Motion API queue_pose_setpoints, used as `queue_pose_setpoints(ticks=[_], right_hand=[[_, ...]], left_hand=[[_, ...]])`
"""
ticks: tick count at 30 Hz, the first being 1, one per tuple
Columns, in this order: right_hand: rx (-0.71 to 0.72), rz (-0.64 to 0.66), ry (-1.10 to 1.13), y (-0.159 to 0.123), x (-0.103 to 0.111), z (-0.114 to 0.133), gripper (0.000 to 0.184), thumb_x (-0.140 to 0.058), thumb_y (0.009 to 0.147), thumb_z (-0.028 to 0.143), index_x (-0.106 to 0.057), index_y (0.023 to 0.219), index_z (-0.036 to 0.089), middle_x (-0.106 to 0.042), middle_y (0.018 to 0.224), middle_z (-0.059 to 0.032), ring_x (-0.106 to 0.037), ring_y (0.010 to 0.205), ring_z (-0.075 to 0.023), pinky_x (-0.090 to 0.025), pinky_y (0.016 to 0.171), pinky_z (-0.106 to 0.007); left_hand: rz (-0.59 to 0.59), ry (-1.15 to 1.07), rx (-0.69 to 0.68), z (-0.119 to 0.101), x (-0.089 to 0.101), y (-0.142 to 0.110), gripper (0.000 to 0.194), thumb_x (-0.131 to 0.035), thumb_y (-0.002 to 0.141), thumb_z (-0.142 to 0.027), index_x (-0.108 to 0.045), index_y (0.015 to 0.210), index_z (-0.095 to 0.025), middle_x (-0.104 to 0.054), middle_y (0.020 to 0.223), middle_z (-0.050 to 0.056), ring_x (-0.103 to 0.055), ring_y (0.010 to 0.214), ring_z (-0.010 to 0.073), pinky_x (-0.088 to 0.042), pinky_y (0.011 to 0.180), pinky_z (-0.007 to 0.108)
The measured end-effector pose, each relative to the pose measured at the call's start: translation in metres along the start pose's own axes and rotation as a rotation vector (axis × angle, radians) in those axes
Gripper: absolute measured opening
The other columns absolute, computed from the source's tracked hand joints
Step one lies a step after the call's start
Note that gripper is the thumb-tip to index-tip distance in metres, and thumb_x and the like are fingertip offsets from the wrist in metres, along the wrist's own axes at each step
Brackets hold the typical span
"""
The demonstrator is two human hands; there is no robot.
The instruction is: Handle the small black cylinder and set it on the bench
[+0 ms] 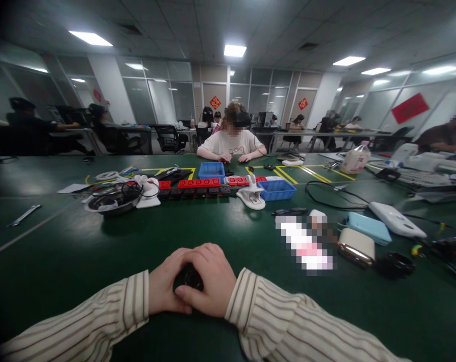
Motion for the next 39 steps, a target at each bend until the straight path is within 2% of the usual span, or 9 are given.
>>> queue_pose_setpoints(ticks=[5, 9, 12, 15, 22, 26, 30, 33, 39], right_hand=[[-0.126, -0.009, -0.1, -0.001, -0.006, -0.005, 0.053, -0.044, 0.071, 0.067, -0.055, 0.076, 0.015, -0.053, 0.074, -0.0053, -0.045, 0.072, -0.0193, -0.036, 0.068, -0.035], [-0.135, 0.061, -0.121, -0.001, -0.008, -0.003, 0.029, -0.062, 0.067, 0.044, -0.055, 0.075, 0.016, -0.054, 0.074, -0.0032, -0.045, 0.073, -0.0179, -0.036, 0.069, -0.033], [-0.085, 0.057, -0.082, 0.0, -0.007, 0.001, 0.012, -0.054, 0.066, 0.027, -0.054, 0.074, 0.017, -0.055, 0.075, -0.0037, -0.045, 0.075, -0.0183, -0.037, 0.071, -0.033], [0.05, 0.083, -0.011, -0.001, -0.006, 0.005, 0.013, -0.042, 0.062, 0.019, -0.052, 0.07, 0.019, -0.057, 0.071, -0.003, -0.046, 0.076, -0.018, -0.037, 0.073, -0.034], [0.245, 0.103, 0.081, -0.001, -0.003, 0.011, 0.016, -0.039, 0.064, 0.018, -0.052, 0.072, 0.02, -0.063, 0.076, -0.001, -0.049, 0.087, -0.0182, -0.035, 0.083, -0.036], [0.124, 0.035, 0.072, 0.0, 0.0, 0.01, 0.025, -0.043, 0.073, 0.033, -0.053, 0.091, 0.018, -0.059, 0.09, -0.0067, -0.048, 0.089, -0.0206, -0.036, 0.083, -0.038], [-0.138, -0.012, 0.014, -0.001, -0.003, 0.004, 0.034, -0.053, 0.073, 0.048, -0.052, 0.084, 0.016, -0.053, 0.084, -0.0069, -0.045, 0.08, -0.0205, -0.039, 0.074, -0.037], [-0.223, 0.027, -0.051, -0.002, -0.007, 0.003, 0.025, -0.059, 0.071, 0.041, -0.051, 0.074, 0.017, -0.051, 0.078, -0.0037, -0.044, 0.077, -0.0191, -0.038, 0.071, -0.034], [-0.091, 0.031, -0.006, -0.002, -0.006, 0.009, 0.008, -0.052, 0.071, 0.026, -0.053, 0.073, 0.019, -0.054, 0.074, -0.0024, -0.047, 0.076, -0.0179, -0.038, 0.073, -0.034]], left_hand=[[-0.035, 0.116, 0.031, -0.006, -0.003, -0.004, 0.067, -0.073, 0.046, -0.058, -0.054, 0.094, -0.016, -0.054, 0.091, 0.006, -0.052, 0.088, 0.0272, -0.025, 0.096, 0.056], [-0.008, 0.12, 0.014, -0.006, -0.006, -0.004, 0.041, -0.072, 0.054, -0.037, -0.058, 0.087, -0.016, -0.054, 0.085, 0.004, -0.052, 0.084, 0.0242, -0.026, 0.096, 0.053], [0.03, 0.041, -0.025, -0.004, -0.007, 0.0, 0.028, -0.068, 0.053, -0.026, -0.058, 0.078, -0.017, -0.053, 0.084, 0.003, -0.051, 0.083, 0.0221, -0.038, 0.086, 0.042], [0.055, -0.01, -0.041, -0.001, -0.007, 0.003, 0.018, -0.066, 0.053, -0.023, -0.057, 0.068, -0.018, -0.053, 0.085, 0.003, -0.051, 0.085, 0.022, -0.042, 0.078, 0.036], [0.073, 0.02, -0.073, 0.001, -0.007, 0.004, 0.053, -0.07, 0.052, -0.039, -0.055, 0.099, -0.02, -0.053, 0.092, 0.004, -0.051, 0.09, 0.0248, -0.041, 0.085, 0.041], [0.041, 0.08, -0.077, -0.002, -0.007, 0.001, 0.064, -0.07, 0.051, -0.049, -0.05, 0.103, -0.019, -0.051, 0.102, 0.007, -0.048, 0.096, 0.0277, -0.035, 0.092, 0.046], [-0.014, 0.13, -0.006, -0.006, -0.008, -0.003, 0.073, -0.067, 0.049, -0.059, -0.048, 0.104, -0.016, -0.052, 0.099, 0.009, -0.049, 0.096, 0.0299, -0.022, 0.097, 0.058], [-0.016, 0.176, 0.019, -0.01, -0.009, -0.004, 0.064, -0.068, 0.048, -0.059, -0.052, 0.095, -0.018, -0.053, 0.09, 0.005, -0.051, 0.091, 0.0283, -0.021, 0.098, 0.059], [0.003, 0.133, 0.01, -0.007, -0.009, -0.001, 0.037, -0.071, 0.051, -0.037, -0.058, 0.081, -0.019, -0.054, 0.083, 0.002, -0.052, 0.082, 0.0215, -0.032, 0.094, 0.049]])
Point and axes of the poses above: each hand's wrist, its own y-axis towards the middle knuckle, its own x-axis out of the back of the hand, z = x × y, the point moved 2 cm from there along y, towards the middle knuckle
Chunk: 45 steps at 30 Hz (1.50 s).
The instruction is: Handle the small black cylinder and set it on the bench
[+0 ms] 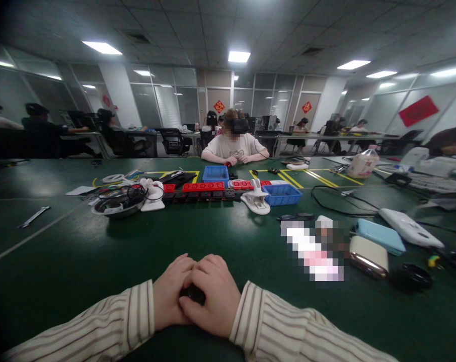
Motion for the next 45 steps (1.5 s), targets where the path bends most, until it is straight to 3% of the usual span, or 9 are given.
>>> queue_pose_setpoints(ticks=[4, 9, 14, 18, 21, 26, 35, 40, 45], right_hand=[[0.202, 0.03, 0.036, -0.001, 0.002, 0.004, 0.011, -0.042, 0.066, 0.017, -0.052, 0.069, 0.021, -0.059, 0.07, -0.0005, -0.052, 0.079, -0.0168, -0.032, 0.09, -0.04], [0.41, 0.047, 0.022, -0.002, 0.001, 0.009, 0.02, -0.037, 0.064, 0.018, -0.053, 0.076, 0.021, -0.063, 0.071, 0.0003, -0.053, 0.088, -0.0173, -0.025, 0.099, -0.039], [0.23, -0.053, 0.004, -0.001, 0.005, 0.003, 0.027, -0.039, 0.078, 0.039, -0.052, 0.09, 0.019, -0.059, 0.086, -0.0055, -0.05, 0.085, -0.0204, -0.031, 0.09, -0.044], [-0.122, -0.094, -0.038, -0.002, 0.004, -0.008, 0.046, -0.031, 0.081, 0.058, -0.049, 0.083, 0.016, -0.051, 0.077, -0.0058, -0.044, 0.072, -0.0197, -0.037, 0.067, -0.036], [-0.198, -0.035, -0.113, -0.002, -0.001, -0.01, 0.044, -0.042, 0.077, 0.06, -0.048, 0.075, 0.017, -0.048, 0.073, -0.003, -0.042, 0.07, -0.0184, -0.034, 0.066, -0.035], [-0.14, 0.06, -0.161, 0.0, -0.004, -0.008, 0.022, -0.06, 0.07, 0.036, -0.049, 0.069, 0.017, -0.048, 0.072, -0.0006, -0.043, 0.073, -0.017, -0.033, 0.071, -0.033], [0.249, 0.102, 0.003, 0.0, -0.002, -0.001, 0.016, -0.037, 0.061, 0.017, -0.051, 0.069, 0.018, -0.057, 0.069, -0.0031, -0.046, 0.075, -0.017, -0.036, 0.073, -0.034], [0.322, 0.078, 0.035, 0.001, 0.003, 0.003, 0.016, -0.037, 0.069, 0.022, -0.052, 0.075, 0.019, -0.059, 0.073, -0.0034, -0.048, 0.079, -0.0179, -0.036, 0.076, -0.035], [0.137, -0.054, -0.004, 0.0, 0.005, 0.0, 0.041, -0.036, 0.08, 0.054, -0.051, 0.087, 0.016, -0.055, 0.085, -0.0082, -0.046, 0.081, -0.0207, -0.036, 0.076, -0.038]], left_hand=[[0.032, -0.118, -0.072, 0.003, 0.001, 0.003, 0.037, -0.071, 0.048, -0.029, -0.06, 0.083, -0.02, -0.054, 0.089, 0.004, -0.051, 0.086, 0.0235, -0.042, 0.083, 0.041], [-0.023, -0.17, -0.051, 0.006, 0.0, 0.003, 0.053, -0.072, 0.048, -0.039, -0.055, 0.095, -0.02, -0.052, 0.092, 0.004, -0.051, 0.089, 0.0255, -0.043, 0.085, 0.042], [0.011, -0.157, -0.061, 0.008, -0.001, 0.001, 0.068, -0.074, 0.05, -0.044, -0.049, 0.108, -0.02, -0.051, 0.103, 0.007, -0.048, 0.099, 0.028, -0.036, 0.093, 0.046], [0.045, -0.143, -0.024, 0.007, 0.001, 0.001, 0.073, -0.074, 0.046, -0.057, -0.053, 0.104, -0.017, -0.051, 0.103, 0.009, -0.047, 0.097, 0.0283, -0.039, 0.088, 0.045], [0.034, -0.08, 0.001, 0.003, 0.002, 0.0, 0.07, -0.077, 0.042, -0.056, -0.057, 0.095, -0.014, -0.052, 0.095, 0.008, -0.048, 0.09, 0.0278, -0.039, 0.084, 0.045], [0.037, -0.078, 0.0, 0.0, 0.003, 0.001, 0.045, -0.073, 0.052, -0.039, -0.057, 0.089, -0.018, -0.053, 0.088, 0.004, -0.05, 0.084, 0.0226, -0.042, 0.08, 0.039], [0.062, -0.122, -0.084, 0.005, 0.0, 0.004, 0.034, -0.068, 0.05, -0.025, -0.061, 0.083, -0.019, -0.052, 0.091, 0.003, -0.049, 0.088, 0.0239, -0.039, 0.082, 0.039], [0.071, -0.152, -0.095, 0.007, -0.001, 0.004, 0.046, -0.071, 0.052, -0.033, -0.058, 0.094, -0.021, -0.052, 0.094, 0.004, -0.049, 0.092, 0.0256, -0.037, 0.087, 0.042], [-0.022, -0.203, -0.073, 0.006, 0.001, -0.001, 0.069, -0.072, 0.053, -0.045, -0.046, 0.111, -0.018, -0.047, 0.111, 0.009, -0.044, 0.103, 0.0282, -0.034, 0.094, 0.044]])
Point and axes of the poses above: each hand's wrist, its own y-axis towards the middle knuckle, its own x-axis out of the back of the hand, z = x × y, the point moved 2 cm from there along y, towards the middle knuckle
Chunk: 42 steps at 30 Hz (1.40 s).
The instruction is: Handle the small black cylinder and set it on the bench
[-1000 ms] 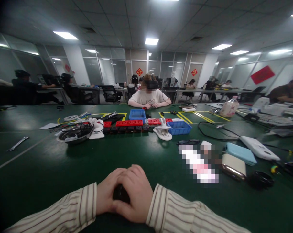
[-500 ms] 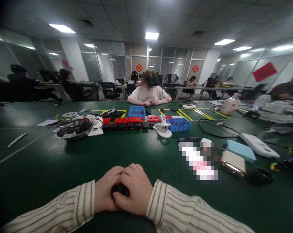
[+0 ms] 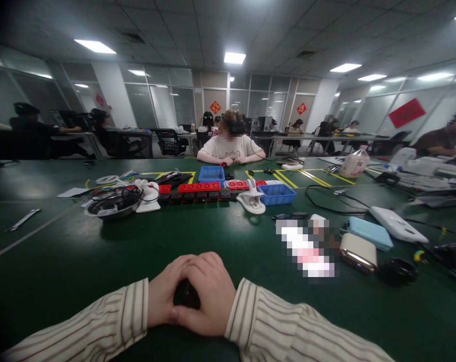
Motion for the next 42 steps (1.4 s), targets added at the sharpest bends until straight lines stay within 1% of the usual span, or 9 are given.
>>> queue_pose_setpoints(ticks=[5, 8, 12, 21, 26, 29, 33, 36, 42], right_hand=[[-0.159, 0.055, -0.131, -0.004, -0.009, -0.005, 0.037, -0.044, 0.076, 0.053, -0.048, 0.074, 0.017, -0.051, 0.076, -0.0049, -0.042, 0.073, -0.0188, -0.035, 0.07, -0.036], [-0.113, 0.119, -0.11, -0.004, -0.009, -0.004, 0.019, -0.051, 0.074, 0.035, -0.049, 0.074, 0.017, -0.051, 0.077, -0.0039, -0.043, 0.075, -0.0182, -0.035, 0.07, -0.033], [-0.017, 0.14, -0.025, -0.002, -0.006, -0.001, 0.009, -0.044, 0.07, 0.024, -0.05, 0.072, 0.017, -0.053, 0.074, -0.0041, -0.044, 0.074, -0.0176, -0.036, 0.069, -0.031], [0.161, 0.121, 0.101, 0.001, -0.003, 0.0, 0.023, -0.036, 0.061, 0.02, -0.048, 0.08, 0.017, -0.055, 0.072, -0.0037, -0.047, 0.073, -0.0174, -0.036, 0.069, -0.032], [0.004, 0.001, 0.012, -0.001, 0.0, -0.002, 0.031, -0.039, 0.077, 0.047, -0.047, 0.08, 0.017, -0.053, 0.078, -0.0057, -0.044, 0.074, -0.019, -0.035, 0.07, -0.035], [-0.126, 0.029, -0.119, -0.002, -0.003, -0.003, 0.039, -0.039, 0.078, 0.055, -0.045, 0.073, 0.017, -0.049, 0.073, -0.004, -0.041, 0.07, -0.0186, -0.033, 0.068, -0.035], [-0.169, 0.125, -0.187, -0.003, -0.007, -0.001, 0.023, -0.049, 0.076, 0.039, -0.047, 0.071, 0.017, -0.048, 0.075, -0.0034, -0.041, 0.073, -0.0184, -0.033, 0.069, -0.034], [-0.128, 0.135, -0.098, -0.003, -0.006, 0.0, 0.015, -0.05, 0.075, 0.029, -0.05, 0.082, 0.016, -0.051, 0.08, -0.0051, -0.043, 0.077, -0.0191, -0.035, 0.071, -0.034], [0.024, 0.094, 0.167, -0.003, 0.002, 0.001, 0.038, -0.045, 0.071, 0.016, -0.042, 0.108, 0.016, -0.053, 0.101, -0.0089, -0.048, 0.093, -0.0208, -0.038, 0.081, -0.037]], left_hand=[[0.021, 0.071, 0.045, -0.009, 0.002, 0.0, 0.057, -0.076, 0.049, -0.04, -0.053, 0.096, -0.017, -0.05, 0.1, 0.007, -0.047, 0.094, 0.0258, -0.038, 0.088, 0.042], [0.074, 0.077, 0.06, -0.01, 0.003, 0.002, 0.037, -0.072, 0.053, -0.03, -0.057, 0.085, -0.018, -0.051, 0.094, 0.005, -0.049, 0.089, 0.0233, -0.041, 0.083, 0.039], [0.112, 0.073, 0.014, -0.005, 0.0, 0.004, 0.036, -0.068, 0.053, -0.025, -0.059, 0.087, -0.018, -0.051, 0.094, 0.005, -0.048, 0.09, 0.0237, -0.04, 0.084, 0.038], [0.174, 0.08, -0.018, 0.002, 0.0, 0.005, 0.045, -0.071, 0.052, -0.029, -0.059, 0.095, -0.02, -0.051, 0.098, 0.004, -0.047, 0.095, 0.0256, -0.037, 0.089, 0.041], [0.102, 0.023, 0.007, -0.001, 0.002, 0.004, 0.057, -0.072, 0.053, -0.045, -0.051, 0.098, -0.018, -0.051, 0.1, 0.006, -0.048, 0.096, 0.0262, -0.036, 0.09, 0.042], [0.059, 0.062, 0.027, -0.004, 0.002, 0.003, 0.052, -0.071, 0.053, -0.048, -0.052, 0.09, -0.017, -0.053, 0.094, 0.007, -0.049, 0.09, 0.0254, -0.039, 0.085, 0.041], [0.047, 0.152, 0.006, -0.006, 0.002, 0.003, 0.028, -0.067, 0.058, -0.035, -0.055, 0.076, -0.017, -0.053, 0.084, 0.005, -0.05, 0.081, 0.0224, -0.041, 0.079, 0.039], [0.063, 0.14, -0.008, -0.004, 0.003, 0.004, 0.031, -0.068, 0.055, -0.032, -0.057, 0.08, -0.017, -0.053, 0.084, 0.003, -0.05, 0.08, 0.0214, -0.041, 0.079, 0.039], [0.116, 0.04, -0.024, 0.005, 0.005, 0.005, 0.04, -0.069, 0.054, -0.029, -0.058, 0.091, -0.018, -0.053, 0.091, 0.005, -0.05, 0.086, 0.0236, -0.04, 0.082, 0.039]])
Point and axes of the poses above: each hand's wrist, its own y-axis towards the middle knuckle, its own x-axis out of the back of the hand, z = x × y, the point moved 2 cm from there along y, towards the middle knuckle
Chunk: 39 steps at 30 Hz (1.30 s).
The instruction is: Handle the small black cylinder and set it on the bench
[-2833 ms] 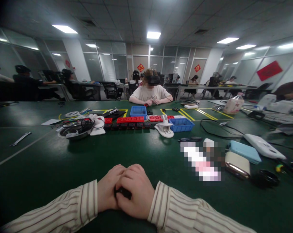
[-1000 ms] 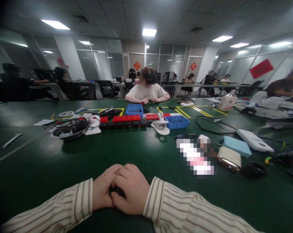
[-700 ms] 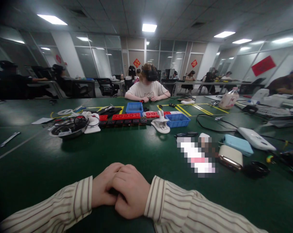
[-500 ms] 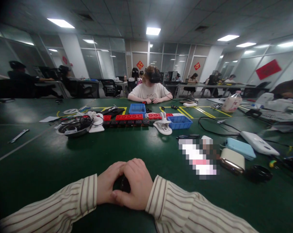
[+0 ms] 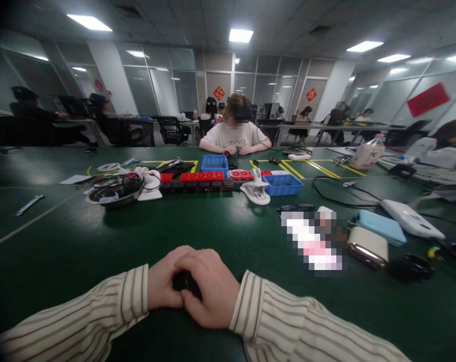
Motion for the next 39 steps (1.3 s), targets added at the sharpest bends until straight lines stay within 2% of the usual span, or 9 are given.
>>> queue_pose_setpoints(ticks=[4, 7, 10, 16, 20, 25, 28, 33, 39], right_hand=[[-0.019, -0.037, 0.021, 0.0, 0.002, -0.002, 0.044, -0.047, 0.068, 0.019, -0.04, 0.111, 0.016, -0.052, 0.103, -0.0101, -0.048, 0.095, -0.0221, -0.039, 0.082, -0.039], [-0.12, -0.071, -0.047, 0.0, 0.001, -0.007, 0.04, -0.052, 0.073, 0.038, -0.044, 0.105, 0.015, -0.053, 0.096, -0.0096, -0.048, 0.087, -0.0225, -0.039, 0.078, -0.039], [-0.224, -0.09, -0.132, 0.001, 0.0, -0.013, 0.044, -0.055, 0.071, 0.051, -0.048, 0.095, 0.015, -0.053, 0.085, -0.0068, -0.048, 0.077, -0.0207, -0.038, 0.071, -0.037], [-0.279, -0.027, -0.184, 0.002, -0.002, -0.014, 0.037, -0.064, 0.063, 0.034, -0.048, 0.092, 0.017, -0.053, 0.082, -0.0034, -0.048, 0.076, -0.0193, -0.037, 0.07, -0.034], [-0.176, -0.027, -0.089, 0.002, 0.0, -0.01, 0.033, -0.051, 0.061, 0.02, -0.047, 0.093, 0.017, -0.054, 0.085, -0.0047, -0.048, 0.079, -0.0195, -0.037, 0.074, -0.035], [-0.062, 0.021, 0.001, 0.003, 0.001, -0.008, 0.034, -0.042, 0.055, 0.017, -0.049, 0.088, 0.018, -0.053, 0.082, -0.0048, -0.048, 0.079, -0.02, -0.038, 0.075, -0.037], [-0.038, 0.035, 0.045, 0.003, 0.0, -0.009, 0.038, -0.04, 0.055, 0.018, -0.049, 0.091, 0.018, -0.053, 0.084, -0.0054, -0.048, 0.082, -0.0205, -0.038, 0.077, -0.037], [-0.064, -0.057, 0.048, 0.001, 0.001, -0.012, 0.034, -0.048, 0.068, 0.03, -0.045, 0.099, 0.016, -0.052, 0.091, -0.0076, -0.047, 0.085, -0.0214, -0.039, 0.076, -0.037], [-0.231, -0.04, -0.112, 0.002, -0.001, -0.016, 0.038, -0.056, 0.071, 0.05, -0.049, 0.087, 0.016, -0.051, 0.081, -0.0058, -0.045, 0.074, -0.0197, -0.038, 0.068, -0.035]], left_hand=[[0.018, -0.01, -0.021, 0.002, 0.0, 0.0, 0.048, -0.067, 0.06, -0.038, -0.055, 0.102, -0.016, -0.053, 0.097, 0.007, -0.049, 0.091, 0.0257, -0.038, 0.086, 0.041], [0.001, -0.031, -0.023, -0.001, 0.002, -0.001, 0.06, -0.065, 0.063, -0.051, -0.049, 0.11, -0.018, -0.053, 0.101, 0.007, -0.048, 0.094, 0.0265, -0.037, 0.087, 0.043], [-0.025, 0.0, 0.028, -0.004, 0.002, 0.0, 0.071, -0.07, 0.055, -0.055, -0.047, 0.11, -0.017, -0.054, 0.101, 0.008, -0.049, 0.093, 0.0276, -0.038, 0.086, 0.044], [-0.04, 0.08, 0.035, -0.005, 0.001, 0.0, 0.051, -0.071, 0.055, -0.038, -0.054, 0.098, -0.017, -0.054, 0.094, 0.006, -0.05, 0.087, 0.0246, -0.041, 0.08, 0.04], [-0.017, 0.055, 0.034, -0.004, 0.003, 0.0, 0.04, -0.069, 0.053, -0.027, -0.056, 0.089, -0.016, -0.053, 0.087, 0.004, -0.05, 0.083, 0.023, -0.042, 0.076, 0.037], [0.005, 0.014, 0.049, -0.001, 0.003, 0.001, 0.035, -0.071, 0.052, -0.028, -0.057, 0.082, -0.017, -0.053, 0.092, 0.005, -0.05, 0.088, 0.024, -0.041, 0.08, 0.038], [0.014, -0.012, 0.051, -0.001, 0.002, 0.001, 0.04, -0.073, 0.054, -0.031, -0.058, 0.09, -0.018, -0.053, 0.094, 0.004, -0.049, 0.09, 0.0247, -0.041, 0.083, 0.039], [-0.062, -0.04, 0.037, -0.001, 0.003, -0.001, 0.073, -0.076, 0.048, -0.045, -0.049, 0.111, -0.021, -0.044, 0.113, 0.007, -0.042, 0.103, 0.0283, -0.035, 0.092, 0.044], [-0.067, 0.049, 0.067, -0.002, 0.004, -0.001, 0.068, -0.075, 0.047, -0.055, -0.054, 0.1, -0.018, -0.051, 0.1, 0.008, -0.047, 0.094, 0.0274, -0.04, 0.085, 0.043]])
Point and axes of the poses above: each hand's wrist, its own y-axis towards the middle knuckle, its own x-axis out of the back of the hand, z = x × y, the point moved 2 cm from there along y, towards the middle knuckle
